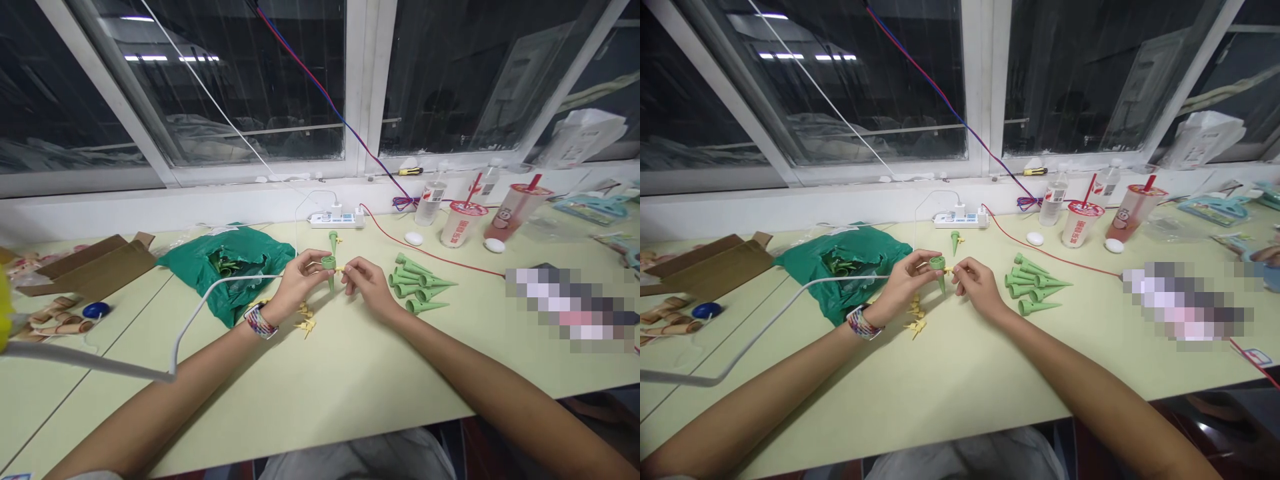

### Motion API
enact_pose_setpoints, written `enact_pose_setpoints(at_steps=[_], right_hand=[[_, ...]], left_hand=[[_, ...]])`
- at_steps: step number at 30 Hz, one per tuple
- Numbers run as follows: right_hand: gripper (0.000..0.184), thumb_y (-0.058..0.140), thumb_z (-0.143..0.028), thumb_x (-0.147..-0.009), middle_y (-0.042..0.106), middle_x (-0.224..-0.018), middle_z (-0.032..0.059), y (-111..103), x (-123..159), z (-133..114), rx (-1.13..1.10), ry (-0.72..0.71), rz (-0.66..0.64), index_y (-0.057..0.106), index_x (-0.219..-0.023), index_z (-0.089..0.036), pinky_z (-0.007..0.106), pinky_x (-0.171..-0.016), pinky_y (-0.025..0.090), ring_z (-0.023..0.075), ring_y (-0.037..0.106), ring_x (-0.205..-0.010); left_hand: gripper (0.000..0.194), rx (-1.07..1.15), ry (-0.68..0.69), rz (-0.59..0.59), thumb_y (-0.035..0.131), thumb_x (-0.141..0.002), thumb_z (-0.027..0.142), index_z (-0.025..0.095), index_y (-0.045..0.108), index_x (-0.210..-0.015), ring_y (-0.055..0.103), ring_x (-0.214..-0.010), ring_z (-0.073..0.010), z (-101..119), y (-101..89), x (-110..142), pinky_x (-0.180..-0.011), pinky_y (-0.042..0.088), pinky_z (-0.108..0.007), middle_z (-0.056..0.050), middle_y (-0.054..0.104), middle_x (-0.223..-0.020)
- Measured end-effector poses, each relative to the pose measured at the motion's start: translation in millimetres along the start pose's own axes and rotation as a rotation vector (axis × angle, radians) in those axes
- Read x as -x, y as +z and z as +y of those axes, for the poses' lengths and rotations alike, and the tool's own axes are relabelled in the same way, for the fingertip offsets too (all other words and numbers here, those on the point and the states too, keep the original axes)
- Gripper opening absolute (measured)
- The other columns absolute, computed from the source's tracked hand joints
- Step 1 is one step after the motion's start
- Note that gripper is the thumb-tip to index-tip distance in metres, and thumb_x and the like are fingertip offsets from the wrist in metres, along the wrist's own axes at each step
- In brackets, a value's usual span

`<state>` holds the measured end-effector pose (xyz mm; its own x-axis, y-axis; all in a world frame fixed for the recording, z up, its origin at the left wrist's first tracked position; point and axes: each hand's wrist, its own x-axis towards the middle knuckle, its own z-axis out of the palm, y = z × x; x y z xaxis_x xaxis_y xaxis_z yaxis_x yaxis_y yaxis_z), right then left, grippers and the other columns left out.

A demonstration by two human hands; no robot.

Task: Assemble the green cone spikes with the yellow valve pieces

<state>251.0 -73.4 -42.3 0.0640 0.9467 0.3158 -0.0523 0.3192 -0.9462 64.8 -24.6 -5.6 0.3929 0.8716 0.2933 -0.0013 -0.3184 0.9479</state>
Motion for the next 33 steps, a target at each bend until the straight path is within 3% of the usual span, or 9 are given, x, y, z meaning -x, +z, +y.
enact_pose_setpoints(at_steps=[5,12,18,24,28,33], right_hand=[[0.047,0.057,-0.061,-0.097,0.059,-0.061,-0.0013,-0.3,0.2,0.6,-0.009,0.038,-0.014,0.061,-0.075,-0.02,0.027,-0.054,0.048,0.0132,0.057,-0.053],[0.033,0.071,-0.053,-0.089,0.063,-0.077,-0.0033,-0.3,0.4,-2.1,-0.007,-0.004,-0.005,0.06,-0.092,-0.022,0.025,-0.054,0.047,0.0118,0.061,-0.054],[0.052,0.05,-0.062,-0.1,0.056,-0.057,-0.0018,-0.2,-0.8,3.6,0.031,0.052,-0.005,0.06,-0.073,-0.019,0.026,-0.053,0.045,0.0126,0.055,-0.05],[0.033,0.071,-0.053,-0.09,0.064,-0.077,-0.0026,-0.3,0.7,-2.4,-0.005,0.003,-0.013,0.061,-0.092,-0.022,0.026,-0.055,0.046,0.0116,0.059,-0.054],[0.043,0.056,-0.058,-0.098,0.056,-0.062,-0.0028,-0.2,0.5,0.0,0.037,0.046,-0.014,0.058,-0.076,-0.02,0.026,-0.054,0.045,0.0121,0.055,-0.051],[0.029,0.064,-0.05,-0.094,0.054,-0.064,-0.0065,-1.6,0.2,-1.1,0.02,0.012,-0.021,0.057,-0.089,-0.022,0.025,-0.049,0.039,0.0108,0.051,-0.047]], left_hand=[[0.039,0.02,-0.004,-0.014,0.087,-0.075,0.033,0.02,0.073,-0.11,0.069,-0.095,-0.0194,1.5,0.9,1.5,-0.086,0.058,-0.033,-0.007,0.071,-0.11],[0.041,0.062,-0.06,-0.013,0.086,-0.076,0.034,0.02,0.072,-0.112,0.07,-0.084,-0.0185,2.1,2.3,2.1,-0.08,0.058,-0.034,-0.005,0.073,-0.097],[0.042,0.057,-0.068,-0.023,0.087,-0.076,0.034,0.019,0.072,-0.112,0.068,-0.084,-0.017,4.7,2.4,3.9,-0.08,0.056,-0.031,-0.004,0.072,-0.095],[0.044,0.077,-0.084,-0.03,0.086,-0.077,0.035,0.018,0.071,-0.115,0.068,-0.083,-0.0164,5.5,2.6,4.3,-0.08,0.056,-0.03,-0.004,0.072,-0.094],[0.043,0.069,-0.072,-0.023,0.086,-0.076,0.035,0.018,0.072,-0.113,0.068,-0.084,-0.0166,4.9,2.9,4.1,-0.08,0.056,-0.03,-0.004,0.072,-0.097],[0.044,0.078,-0.08,-0.028,0.086,-0.077,0.035,0.018,0.071,-0.114,0.068,-0.083,-0.0168,3.9,3.6,4.3,-0.08,0.056,-0.031,-0.004,0.072,-0.092]])
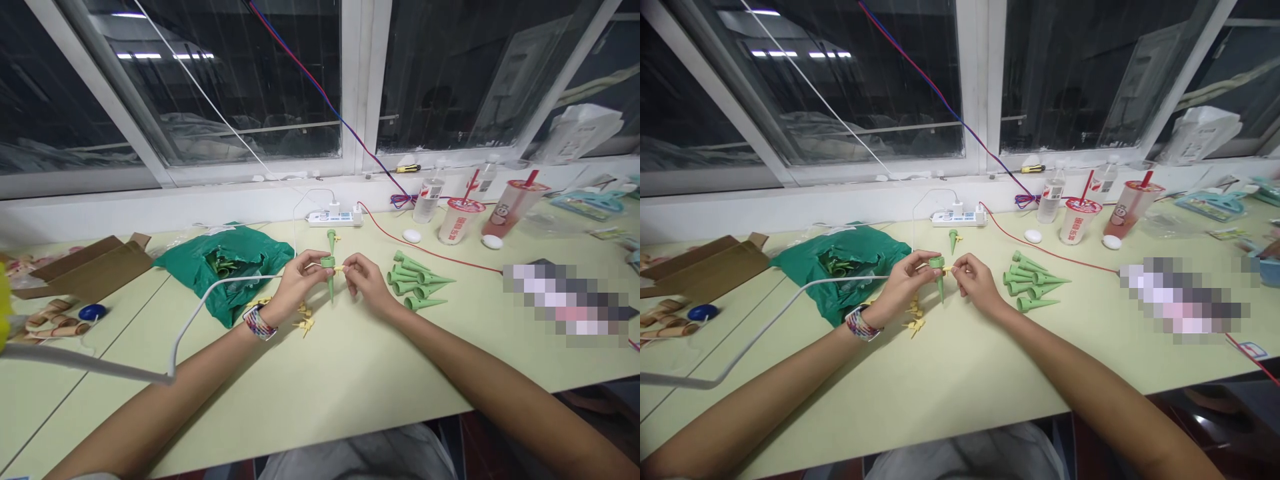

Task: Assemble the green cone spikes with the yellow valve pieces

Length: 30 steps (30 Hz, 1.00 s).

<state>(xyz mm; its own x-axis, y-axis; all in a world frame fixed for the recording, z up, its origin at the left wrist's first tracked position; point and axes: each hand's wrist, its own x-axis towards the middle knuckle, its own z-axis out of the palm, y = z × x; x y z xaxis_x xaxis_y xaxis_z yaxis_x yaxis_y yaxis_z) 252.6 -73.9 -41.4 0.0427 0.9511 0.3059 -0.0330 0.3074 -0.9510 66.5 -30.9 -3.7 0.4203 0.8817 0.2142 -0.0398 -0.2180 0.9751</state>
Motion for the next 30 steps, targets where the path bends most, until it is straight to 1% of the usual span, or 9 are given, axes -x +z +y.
enact_pose_setpoints(at_steps=[3,8,10,12,14,18,21,25,30], right_hand=[[0.027,0.062,-0.046,-0.095,0.052,-0.062,-0.0068,-0.1,-0.6,-1.1,0.03,-0.021,-0.038,0.056,-0.084,-0.022,0.025,-0.052,0.039,0.0106,0.05,-0.049],[0.041,0.052,-0.05,-0.101,0.039,-0.049,-0.0086,1.1,-1.9,3.9,0.052,0.035,-0.055,0.049,-0.071,-0.023,0.026,-0.051,0.034,0.0105,0.04,-0.044],[0.04,0.052,-0.051,-0.101,0.041,-0.051,-0.0082,1.6,-1.1,3.5,0.038,0.042,-0.058,0.05,-0.073,-0.023,0.026,-0.051,0.035,0.0108,0.042,-0.044],[0.034,0.054,-0.049,-0.1,0.049,-0.058,-0.007,1.9,0.3,0.8,0.028,0.02,-0.057,0.052,-0.079,-0.023,0.026,-0.053,0.037,0.0111,0.047,-0.048],[0.031,0.056,-0.048,-0.1,0.052,-0.062,-0.0064,1.9,1.4,-2.1,0.049,-0.015,-0.053,0.052,-0.081,-0.023,0.026,-0.055,0.039,0.0114,0.049,-0.051],[0.041,0.05,-0.051,-0.103,0.044,-0.053,-0.0075,2.0,0.6,-1.2,0.133,-0.041,-0.039,0.044,-0.073,-0.024,0.027,-0.057,0.038,0.0121,0.046,-0.049],[0.045,0.047,-0.056,-0.103,0.041,-0.048,-0.0081,2.5,-1.1,2.9,0.128,0.011,-0.051,0.044,-0.073,-0.024,0.027,-0.053,0.035,0.0121,0.043,-0.045],[0.046,0.048,-0.061,-0.102,0.044,-0.049,-0.0075,2.8,-1.5,3.4,0.064,0.058,-0.049,0.05,-0.075,-0.023,0.027,-0.052,0.037,0.0124,0.045,-0.045],[0.038,0.055,-0.053,-0.1,0.051,-0.058,-0.0064,2.3,-0.1,-2.0,0.05,0.005,-0.066,0.053,-0.079,-0.022,0.026,-0.056,0.041,0.0117,0.049,-0.05]], left_hand=[[0.043,-0.009,0.004,-0.008,0.086,-0.077,0.034,0.018,0.072,-0.114,0.068,-0.083,-0.0168,-0.2,1.1,0.4,-0.08,0.056,-0.031,-0.004,0.072,-0.093],[0.042,-0.046,0.032,-0.013,0.087,-0.075,0.031,0.017,0.072,-0.111,0.067,-0.086,-0.016,0.7,2.2,0.4,-0.081,0.055,-0.029,-0.004,0.072,-0.097],[0.041,-0.047,0.029,-0.005,0.086,-0.075,0.031,0.017,0.072,-0.111,0.067,-0.085,-0.0157,1.1,2.2,0.4,-0.08,0.055,-0.029,-0.004,0.072,-0.096],[0.041,-0.04,0.011,-0.003,0.085,-0.076,0.031,0.017,0.072,-0.112,0.067,-0.083,-0.0155,1.2,2.3,0.7,-0.079,0.056,-0.029,-0.003,0.072,-0.093],[0.041,-0.028,-0.002,-0.016,0.085,-0.077,0.031,0.017,0.072,-0.113,0.067,-0.081,-0.0152,0.8,2.6,1.1,-0.079,0.056,-0.029,-0.003,0.071,-0.091],[0.04,-0.055,0.037,-0.025,0.086,-0.076,0.032,0.018,0.072,-0.11,0.067,-0.081,-0.016,-0.2,3.9,2.2,-0.077,0.056,-0.029,-0.003,0.071,-0.089],[0.039,-0.083,0.071,-0.003,0.088,-0.073,0.031,0.018,0.073,-0.107,0.067,-0.082,-0.0171,0.8,5.0,2.7,-0.076,0.056,-0.029,-0.003,0.071,-0.087],[0.04,-0.064,0.026,-0.005,0.088,-0.073,0.032,0.018,0.073,-0.108,0.068,-0.083,-0.018,2.7,4.5,2.9,-0.079,0.058,-0.031,-0.003,0.071,-0.087],[0.044,-0.01,-0.056,-0.008,0.084,-0.079,0.037,0.019,0.07,-0.116,0.07,-0.089,-0.0186,-0.4,2.4,3.4,-0.084,0.059,-0.032,-0.003,0.071,-0.093]])
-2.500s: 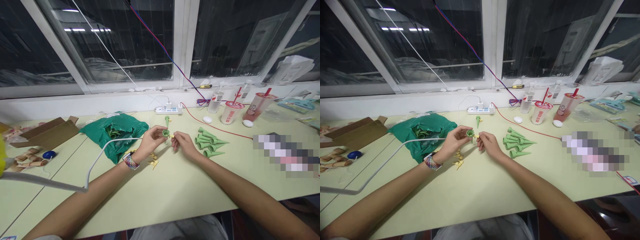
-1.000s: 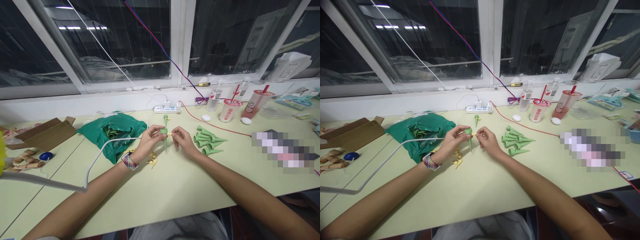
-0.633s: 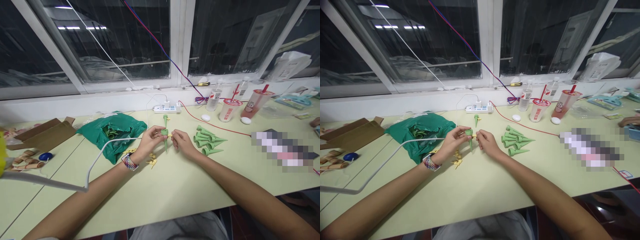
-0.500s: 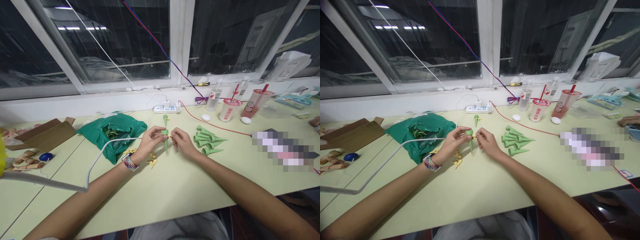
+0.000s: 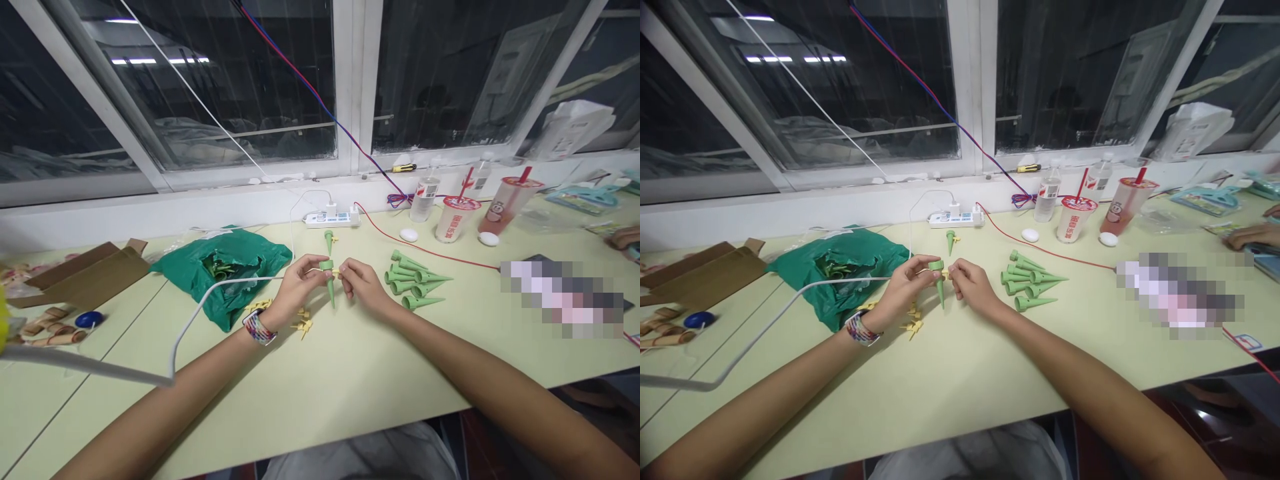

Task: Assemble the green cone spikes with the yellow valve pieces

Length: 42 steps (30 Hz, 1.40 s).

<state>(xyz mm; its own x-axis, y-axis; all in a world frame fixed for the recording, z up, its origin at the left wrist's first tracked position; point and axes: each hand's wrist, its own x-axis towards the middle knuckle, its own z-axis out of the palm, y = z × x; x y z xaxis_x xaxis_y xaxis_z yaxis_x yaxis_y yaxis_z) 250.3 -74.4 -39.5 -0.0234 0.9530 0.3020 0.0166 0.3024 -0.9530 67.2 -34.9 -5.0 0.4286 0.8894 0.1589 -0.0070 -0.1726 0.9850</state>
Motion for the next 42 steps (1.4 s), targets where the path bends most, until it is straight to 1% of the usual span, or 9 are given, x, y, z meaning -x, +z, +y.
enact_pose_setpoints(at_steps=[9,22,27,32,34,36,39,40,42], right_hand=[[0.036,0.048,-0.052,-0.104,0.052,-0.061,-0.0063,4.0,5.1,-3.2,0.106,-0.071,0.035,0.048,-0.081,-0.024,0.028,-0.06,0.041,0.013,0.05,-0.053],[0.036,0.044,-0.045,-0.106,0.046,-0.056,-0.0067,6.2,6.9,-1.1,0.241,-0.078,0.004,0.047,-0.077,-0.024,0.028,-0.059,0.037,0.0139,0.048,-0.052],[0.033,0.042,-0.044,-0.106,0.048,-0.061,-0.0051,6.4,7.6,-0.8,0.281,-0.114,0.033,0.047,-0.08,-0.024,0.028,-0.062,0.035,0.0155,0.047,-0.06],[0.032,0.04,-0.039,-0.106,0.049,-0.069,-0.0028,5.0,7.0,-1.6,0.427,-0.203,0.023,0.041,-0.078,-0.024,0.029,-0.064,0.031,0.0156,0.044,-0.064],[0.035,0.04,-0.042,-0.106,0.045,-0.067,-0.0031,6.1,5.0,0.6,0.393,-0.18,0.018,0.039,-0.076,-0.024,0.029,-0.063,0.031,0.0155,0.042,-0.062],[0.041,0.04,-0.049,-0.104,0.04,-0.061,-0.0041,7.9,2.7,3.3,0.273,-0.085,0.008,0.036,-0.072,-0.024,0.028,-0.059,0.03,0.0152,0.039,-0.058],[0.045,0.039,-0.056,-0.103,0.034,-0.056,-0.0055,8.2,1.8,3.6,0.126,0.057,-0.028,0.033,-0.07,-0.025,0.028,-0.054,0.03,0.0148,0.036,-0.052],[0.045,0.039,-0.054,-0.103,0.036,-0.057,-0.0049,6.9,2.6,2.2,0.157,0.04,-0.034,0.033,-0.07,-0.025,0.028,-0.054,0.03,0.015,0.037,-0.053],[0.038,0.04,-0.047,-0.105,0.045,-0.063,-0.0026,2.2,5.2,-2.5,0.338,-0.092,-0.027,0.04,-0.074,-0.024,0.029,-0.06,0.032,0.0158,0.043,-0.059]], left_hand=[[0.056,0.103,-0.013,-0.101,0.087,-0.076,0.034,0.019,0.059,-0.122,0.073,-0.09,-0.0181,-6.8,3.8,-1.3,-0.088,0.06,-0.034,-0.002,0.071,-0.091],[0.052,-0.004,0.026,-0.066,0.087,-0.075,0.035,0.02,0.056,-0.113,0.073,-0.085,-0.0166,-7.6,4.1,0.3,-0.081,0.059,-0.03,0.0,0.071,-0.086],[0.052,0.016,0.024,-0.07,0.086,-0.076,0.037,0.019,0.057,-0.115,0.073,-0.089,-0.0183,-8.9,4.2,-0.2,-0.086,0.059,-0.033,-0.002,0.073,-0.09],[0.049,-0.025,0.044,-0.068,0.086,-0.076,0.037,0.02,0.058,-0.113,0.072,-0.084,-0.0175,-10.9,3.3,-0.2,-0.08,0.058,-0.031,0.0,0.071,-0.085],[0.047,-0.065,0.071,-0.049,0.086,-0.076,0.036,0.02,0.059,-0.111,0.07,-0.077,-0.0157,-10.2,4.1,1.1,-0.073,0.057,-0.028,0.002,0.068,-0.08],[0.045,-0.108,0.095,-0.024,0.085,-0.077,0.035,0.02,0.059,-0.111,0.067,-0.072,-0.014,-8.6,5.3,2.7,-0.067,0.054,-0.025,0.003,0.066,-0.076],[0.044,-0.127,0.094,-0.024,0.085,-0.077,0.033,0.019,0.06,-0.11,0.068,-0.073,-0.0147,-5.1,6.2,3.9,-0.068,0.055,-0.026,0.001,0.068,-0.078],[0.045,-0.119,0.08,-0.034,0.085,-0.076,0.033,0.019,0.06,-0.11,0.07,-0.075,-0.0157,-3.8,6.1,3.8,-0.07,0.057,-0.027,0.0,0.07,-0.08],[0.046,-0.093,0.04,-0.055,0.087,-0.074,0.034,0.019,0.06,-0.108,0.073,-0.079,-0.0185,-1.0,5.1,2.8,-0.074,0.059,-0.031,-0.002,0.074,-0.084]])
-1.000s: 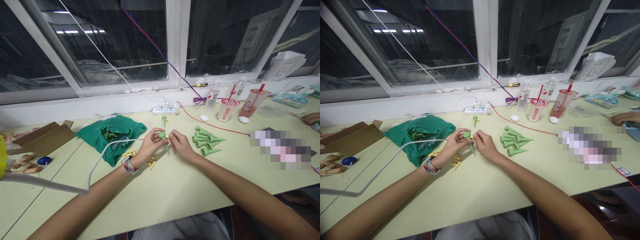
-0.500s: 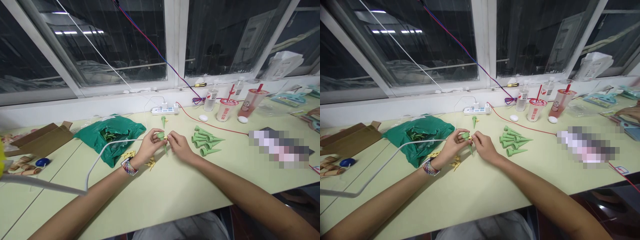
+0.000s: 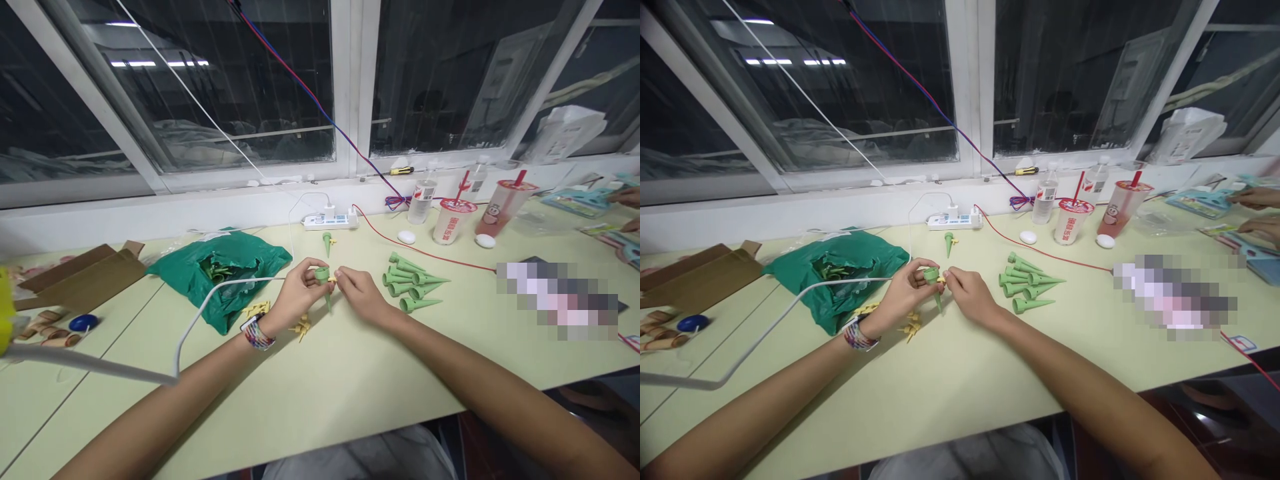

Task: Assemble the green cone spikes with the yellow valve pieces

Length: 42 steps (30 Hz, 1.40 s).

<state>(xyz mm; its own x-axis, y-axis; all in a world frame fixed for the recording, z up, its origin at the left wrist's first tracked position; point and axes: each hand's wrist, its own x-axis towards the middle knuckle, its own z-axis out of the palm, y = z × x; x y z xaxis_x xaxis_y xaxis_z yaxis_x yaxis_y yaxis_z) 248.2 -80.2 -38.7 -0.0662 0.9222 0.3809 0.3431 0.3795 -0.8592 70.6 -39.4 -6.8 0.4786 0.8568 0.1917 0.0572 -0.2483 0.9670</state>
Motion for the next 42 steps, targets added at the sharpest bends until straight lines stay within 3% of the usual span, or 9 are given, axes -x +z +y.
enact_pose_setpoints(at_steps=[5,12,17,19,24,28,35,38,42], right_hand=[[0.023,0.041,-0.035,-0.105,0.057,-0.079,0.0009,-11.1,2.2,-4.6,0.294,-0.212,-0.016,0.049,-0.087,-0.023,0.03,-0.067,0.032,0.0167,0.048,-0.068],[0.043,0.035,-0.052,-0.106,0.037,-0.057,-0.0046,1.6,-2.4,-2.2,-0.118,0.085,-0.068,0.036,-0.072,-0.025,0.028,-0.056,0.032,0.0157,0.039,-0.053],[0.023,0.044,-0.037,-0.103,0.057,-0.083,0.0041,-10.4,2.0,-3.0,0.337,-0.274,0.018,0.05,-0.085,-0.023,0.03,-0.064,0.031,0.0179,0.046,-0.067],[0.022,0.042,-0.034,-0.104,0.058,-0.085,0.0043,-13.7,2.1,-2.9,0.357,-0.304,-0.021,0.05,-0.086,-0.023,0.03,-0.066,0.031,0.0182,0.047,-0.069],[0.038,0.039,-0.046,-0.107,0.046,-0.068,-0.0021,-1.6,-0.8,-2.6,0.016,-0.091,-0.024,0.04,-0.075,-0.024,0.029,-0.064,0.034,0.0163,0.044,-0.064],[0.043,0.033,-0.052,-0.106,0.035,-0.06,-0.0052,6.6,-0.5,-1.7,-0.22,0.079,-0.077,0.033,-0.073,-0.026,0.028,-0.054,0.03,0.0147,0.035,-0.052],[0.026,0.034,-0.031,-0.106,0.054,-0.076,0.0024,-12.7,1.9,1.4,0.539,-0.462,0.023,0.046,-0.085,-0.022,0.032,-0.058,0.027,0.0159,0.04,-0.06],[0.026,0.034,-0.03,-0.107,0.053,-0.075,0.0016,-12.0,2.1,1.7,0.515,-0.45,0.022,0.044,-0.084,-0.022,0.031,-0.058,0.027,0.0157,0.041,-0.06],[0.034,0.033,-0.037,-0.109,0.046,-0.07,-0.0017,1.2,1.5,1.5,0.153,-0.203,0.024,0.039,-0.079,-0.023,0.029,-0.062,0.031,0.0148,0.043,-0.063]], left_hand=[[0.049,0.073,-0.067,-0.034,0.089,-0.071,0.036,0.019,0.06,-0.107,0.076,-0.084,-0.0232,2.3,-2.4,-2.3,-0.081,0.062,-0.038,-0.004,0.076,-0.088],[0.038,-0.174,0.113,0.077,0.083,-0.076,0.029,0.021,0.065,-0.109,0.068,-0.072,-0.0162,0.9,-1.4,2.2,-0.069,0.056,-0.028,0.002,0.066,-0.076],[0.039,0.166,-0.164,-0.095,0.085,-0.073,0.028,0.019,0.064,-0.104,0.073,-0.076,-0.0203,12.9,-2.9,0.3,-0.08,0.06,-0.036,0.002,0.067,-0.072],[0.037,0.217,-0.193,-0.13,0.084,-0.075,0.029,0.018,0.064,-0.104,0.074,-0.078,-0.0206,15.7,-3.0,-0.1,-0.084,0.059,-0.037,0.002,0.066,-0.071],[0.035,-0.206,0.073,0.028,0.079,-0.079,0.027,0.021,0.064,-0.11,0.071,-0.079,-0.0197,13.7,-2.3,6.0,-0.076,0.056,-0.033,-0.003,0.072,-0.085],[0.03,-0.467,0.316,0.096,0.073,-0.082,0.021,0.023,0.068,-0.112,0.069,-0.09,-0.0196,13.6,-2.9,9.8,-0.087,0.053,-0.033,-0.004,0.073,-0.1],[0.03,0.282,-0.37,-0.25,0.086,-0.07,0.023,0.015,0.066,-0.09,0.07,-0.081,-0.0172,28.6,-2.6,2.7,-0.08,0.057,-0.029,-0.004,0.071,-0.085],[0.029,0.327,-0.372,-0.247,0.087,-0.07,0.024,0.014,0.065,-0.088,0.068,-0.08,-0.0153,28.7,-1.2,2.3,-0.08,0.056,-0.027,-0.003,0.069,-0.085],[0.035,-0.025,-0.093,-0.066,0.081,-0.078,0.026,0.018,0.062,-0.106,0.069,-0.079,-0.018,23.7,1.2,6.6,-0.075,0.055,-0.03,-0.001,0.069,-0.081]])
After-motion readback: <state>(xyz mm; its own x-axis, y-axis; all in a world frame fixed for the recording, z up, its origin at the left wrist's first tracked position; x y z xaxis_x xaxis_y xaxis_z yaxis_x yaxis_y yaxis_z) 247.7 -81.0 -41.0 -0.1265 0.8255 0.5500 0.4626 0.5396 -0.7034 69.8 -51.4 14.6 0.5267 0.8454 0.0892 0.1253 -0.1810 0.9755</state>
